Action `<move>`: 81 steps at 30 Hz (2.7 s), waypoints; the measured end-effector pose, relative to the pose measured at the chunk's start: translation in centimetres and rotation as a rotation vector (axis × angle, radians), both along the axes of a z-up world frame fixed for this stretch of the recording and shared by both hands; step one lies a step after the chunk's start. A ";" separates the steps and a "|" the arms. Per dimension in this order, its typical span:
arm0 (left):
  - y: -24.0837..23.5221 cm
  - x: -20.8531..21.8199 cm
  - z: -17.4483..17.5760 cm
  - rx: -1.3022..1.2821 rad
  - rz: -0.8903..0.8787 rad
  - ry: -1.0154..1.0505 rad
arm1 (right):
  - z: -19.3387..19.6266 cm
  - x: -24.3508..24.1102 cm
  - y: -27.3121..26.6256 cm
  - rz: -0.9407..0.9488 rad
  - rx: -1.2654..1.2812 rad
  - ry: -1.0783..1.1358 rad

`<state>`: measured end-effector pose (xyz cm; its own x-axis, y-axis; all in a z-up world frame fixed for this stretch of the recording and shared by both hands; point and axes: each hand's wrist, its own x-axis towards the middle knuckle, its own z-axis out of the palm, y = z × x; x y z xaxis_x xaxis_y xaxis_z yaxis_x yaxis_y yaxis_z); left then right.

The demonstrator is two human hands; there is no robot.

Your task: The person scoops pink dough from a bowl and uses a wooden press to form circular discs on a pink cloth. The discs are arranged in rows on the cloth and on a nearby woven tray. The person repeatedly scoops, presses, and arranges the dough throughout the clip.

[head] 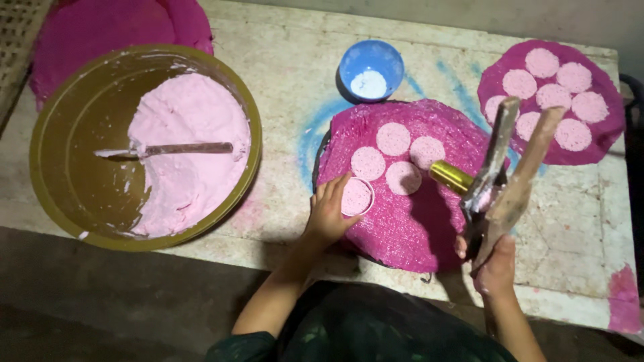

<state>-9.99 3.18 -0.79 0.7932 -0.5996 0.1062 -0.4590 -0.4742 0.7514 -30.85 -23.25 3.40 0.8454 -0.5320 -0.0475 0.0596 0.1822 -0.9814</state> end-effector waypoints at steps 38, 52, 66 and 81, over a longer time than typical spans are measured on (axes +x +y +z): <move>2.3 -7.4 -4.8 -0.170 0.411 0.167 | -0.5 -4.2 -1.8 -0.058 0.158 -0.021; 2.7 3.5 -5.7 0.057 0.511 -0.205 | -0.4 1.3 -2.5 0.158 0.002 0.230; -7.2 7.6 1.9 -1.816 0.211 1.225 | 7.3 16.7 -2.8 0.964 -0.584 0.958; -6.7 7.2 -2.7 -1.892 0.434 1.236 | 7.7 17.5 0.7 0.849 -1.000 0.861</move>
